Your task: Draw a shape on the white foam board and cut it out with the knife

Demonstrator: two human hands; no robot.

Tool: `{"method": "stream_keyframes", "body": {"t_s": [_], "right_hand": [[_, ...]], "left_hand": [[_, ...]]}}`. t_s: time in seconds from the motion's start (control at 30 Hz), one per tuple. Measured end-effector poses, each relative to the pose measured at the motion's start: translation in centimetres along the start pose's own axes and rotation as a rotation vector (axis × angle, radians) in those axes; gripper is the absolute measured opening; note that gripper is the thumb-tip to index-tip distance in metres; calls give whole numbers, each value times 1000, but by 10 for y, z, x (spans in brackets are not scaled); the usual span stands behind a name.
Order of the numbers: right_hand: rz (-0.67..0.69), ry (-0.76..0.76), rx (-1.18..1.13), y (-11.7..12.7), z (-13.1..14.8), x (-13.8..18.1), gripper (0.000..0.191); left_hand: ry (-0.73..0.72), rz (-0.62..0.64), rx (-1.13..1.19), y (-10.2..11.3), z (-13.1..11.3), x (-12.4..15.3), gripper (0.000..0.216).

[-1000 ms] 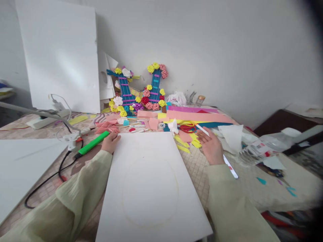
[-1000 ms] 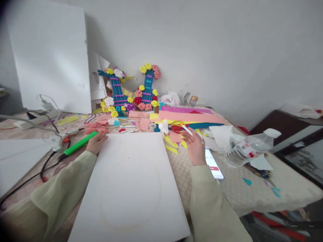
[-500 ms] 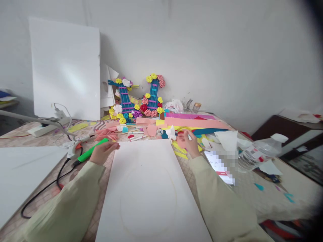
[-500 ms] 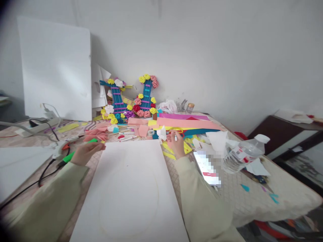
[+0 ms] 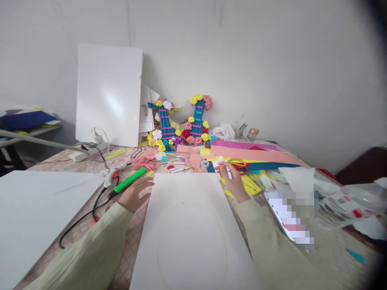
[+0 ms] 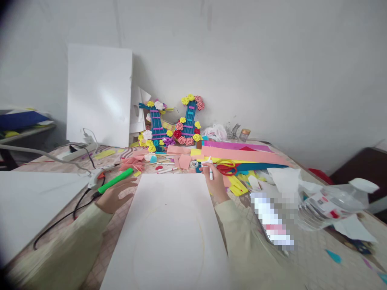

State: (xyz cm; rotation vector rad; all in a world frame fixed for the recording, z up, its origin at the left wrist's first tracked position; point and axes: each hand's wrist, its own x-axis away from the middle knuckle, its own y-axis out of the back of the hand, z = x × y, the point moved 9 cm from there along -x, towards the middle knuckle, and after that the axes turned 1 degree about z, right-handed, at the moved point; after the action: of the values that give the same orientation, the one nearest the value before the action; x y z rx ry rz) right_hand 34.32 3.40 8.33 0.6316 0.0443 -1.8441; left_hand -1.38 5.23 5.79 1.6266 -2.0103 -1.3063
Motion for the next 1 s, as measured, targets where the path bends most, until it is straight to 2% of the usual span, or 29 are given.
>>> {"method": "stream_keyframes", "body": {"t_s": [0.2,0.4,0.5,0.57,0.67,0.77,0.9,1.0], "right_hand": [[-113,-6,-39,19,-7,27,35],[-277,-7,-126,30,-26,49,25],[-269,-34,-165,27,-40,53,24],[-260,-51,-188,27,-47,56,25],[-274,-75,-245,29,-52,57,25],[-277,-97,-335,31,-46,52,32],[-231,-115,-449,35,-11,46,51],[-197,-90,-518,41,35,53,41]], "left_hand": [[-36,126,-70,-32,7,-26,32],[-20,205,-177,-77,8,-96,26],[25,211,-200,-94,11,-125,29],[52,210,-186,-100,14,-134,29],[59,204,-120,-102,15,-139,29],[22,187,-5,-94,3,-135,28],[-74,196,234,-76,-44,-111,23],[-154,228,409,-58,-94,-78,26]]}}
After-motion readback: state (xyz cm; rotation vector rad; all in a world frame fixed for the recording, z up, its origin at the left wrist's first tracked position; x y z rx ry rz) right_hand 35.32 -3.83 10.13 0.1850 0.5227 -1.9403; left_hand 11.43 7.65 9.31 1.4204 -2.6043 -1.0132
